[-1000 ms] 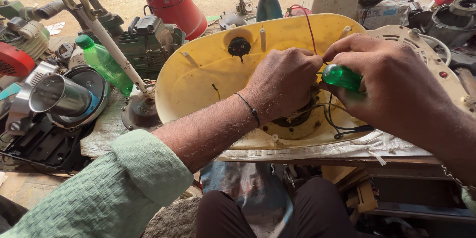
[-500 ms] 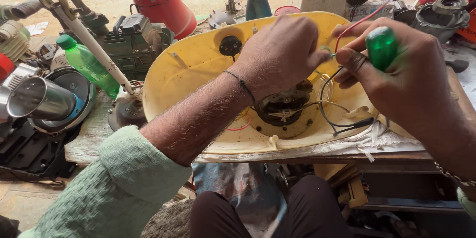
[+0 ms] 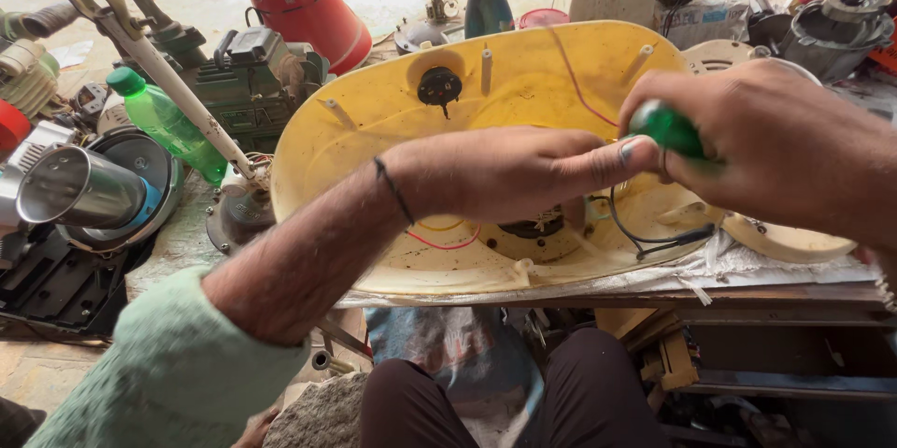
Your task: The person uses a screwdriver to adjust internal wiring and components inside the base of a yellow electric heater. They manipulate several wires and tighten screws within the motor housing, then reposition the heater casing.
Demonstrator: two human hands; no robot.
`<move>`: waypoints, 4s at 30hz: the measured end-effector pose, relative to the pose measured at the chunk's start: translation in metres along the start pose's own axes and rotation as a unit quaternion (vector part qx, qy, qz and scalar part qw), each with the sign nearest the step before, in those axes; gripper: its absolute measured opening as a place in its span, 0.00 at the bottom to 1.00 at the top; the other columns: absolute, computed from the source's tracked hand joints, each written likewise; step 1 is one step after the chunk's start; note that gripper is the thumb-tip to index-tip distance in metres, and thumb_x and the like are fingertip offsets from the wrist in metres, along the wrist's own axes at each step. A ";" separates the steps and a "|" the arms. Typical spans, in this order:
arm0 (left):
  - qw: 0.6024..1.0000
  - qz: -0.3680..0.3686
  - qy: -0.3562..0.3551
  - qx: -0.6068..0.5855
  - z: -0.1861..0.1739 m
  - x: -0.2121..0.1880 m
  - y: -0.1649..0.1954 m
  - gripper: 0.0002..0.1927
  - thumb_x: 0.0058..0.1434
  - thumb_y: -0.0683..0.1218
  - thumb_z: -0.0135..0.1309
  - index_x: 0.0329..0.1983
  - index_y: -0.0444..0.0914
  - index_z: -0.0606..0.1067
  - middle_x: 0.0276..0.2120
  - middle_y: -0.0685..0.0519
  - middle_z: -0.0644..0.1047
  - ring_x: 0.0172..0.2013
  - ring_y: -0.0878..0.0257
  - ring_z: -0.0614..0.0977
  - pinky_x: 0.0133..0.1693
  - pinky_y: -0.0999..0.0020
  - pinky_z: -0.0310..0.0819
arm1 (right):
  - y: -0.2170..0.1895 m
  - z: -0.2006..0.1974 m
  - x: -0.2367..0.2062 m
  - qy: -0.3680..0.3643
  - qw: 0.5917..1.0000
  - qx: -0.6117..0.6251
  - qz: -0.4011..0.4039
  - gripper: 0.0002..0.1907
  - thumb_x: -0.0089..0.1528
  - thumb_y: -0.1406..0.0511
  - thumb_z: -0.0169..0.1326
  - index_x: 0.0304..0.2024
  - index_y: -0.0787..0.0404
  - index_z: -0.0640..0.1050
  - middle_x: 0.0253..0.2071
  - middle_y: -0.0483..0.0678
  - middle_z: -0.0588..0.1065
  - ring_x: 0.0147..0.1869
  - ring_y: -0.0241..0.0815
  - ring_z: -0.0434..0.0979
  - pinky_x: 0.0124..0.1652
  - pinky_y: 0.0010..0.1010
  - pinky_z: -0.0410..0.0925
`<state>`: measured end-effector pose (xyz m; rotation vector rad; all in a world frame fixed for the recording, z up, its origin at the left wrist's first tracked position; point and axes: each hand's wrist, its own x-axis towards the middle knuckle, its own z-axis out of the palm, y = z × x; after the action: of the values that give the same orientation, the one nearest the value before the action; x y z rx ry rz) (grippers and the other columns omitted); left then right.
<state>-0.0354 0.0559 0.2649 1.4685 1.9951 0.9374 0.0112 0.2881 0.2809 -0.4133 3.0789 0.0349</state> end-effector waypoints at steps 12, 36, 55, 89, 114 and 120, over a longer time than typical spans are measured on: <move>0.943 -0.047 0.162 0.286 0.069 -0.034 0.024 0.40 0.63 0.59 0.54 0.65 0.23 0.62 0.50 0.34 0.78 0.62 0.41 0.75 0.60 0.50 0.66 | -0.011 0.014 -0.004 0.275 0.952 0.022 -0.131 0.15 0.60 0.60 0.64 0.43 0.64 0.81 0.35 0.54 0.81 0.33 0.44 0.84 0.34 0.33 0.77; 0.973 -0.012 0.215 0.090 0.068 -0.041 0.020 0.28 0.66 0.58 0.57 0.59 0.37 0.65 0.45 0.42 0.78 0.51 0.49 0.78 0.52 0.53 0.74 | -0.002 0.019 0.000 0.297 0.719 0.624 -0.068 0.12 0.74 0.59 0.53 0.43 0.62 0.73 0.35 0.49 0.74 0.23 0.31 0.69 0.22 0.24 0.63; 0.920 0.067 0.345 0.173 0.064 -0.048 0.022 0.07 0.73 0.41 0.48 0.53 0.38 0.71 0.36 0.47 0.79 0.43 0.48 0.81 0.44 0.50 0.74 | 0.007 0.029 -0.021 0.362 0.866 0.269 -0.215 0.16 0.64 0.68 0.65 0.45 0.59 0.69 0.39 0.57 0.73 0.32 0.35 0.75 0.33 0.26 0.70; 0.958 0.086 0.229 0.150 0.065 -0.041 0.010 0.20 0.61 0.54 0.63 0.29 0.34 0.71 0.26 0.46 0.75 0.33 0.47 0.81 0.37 0.54 0.74 | 0.058 0.064 -0.027 0.051 0.851 0.423 -0.309 0.21 0.57 0.62 0.70 0.14 0.51 0.73 0.19 0.38 0.68 0.25 0.33 0.66 0.30 0.30 0.60; 0.934 0.058 0.219 0.276 0.093 -0.055 0.030 0.05 0.59 0.39 0.52 0.37 0.32 0.71 0.34 0.44 0.73 0.35 0.49 0.81 0.37 0.58 0.78 | 0.012 0.039 -0.034 0.294 0.917 0.180 -0.201 0.23 0.53 0.56 0.64 0.47 0.60 0.78 0.52 0.55 0.78 0.34 0.38 0.79 0.33 0.28 0.72; 0.880 0.092 0.209 0.416 0.108 -0.055 0.027 0.09 0.57 0.42 0.54 0.38 0.32 0.74 0.34 0.48 0.74 0.33 0.56 0.81 0.35 0.63 0.79 | -0.011 0.037 -0.026 0.275 0.954 -0.007 -0.115 0.18 0.52 0.65 0.67 0.46 0.55 0.85 0.39 0.47 0.84 0.34 0.40 0.85 0.34 0.29 0.76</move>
<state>0.0762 0.0339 0.2149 2.0511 2.8332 0.4783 0.0404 0.2852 0.2450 -0.9256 3.5385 -0.0805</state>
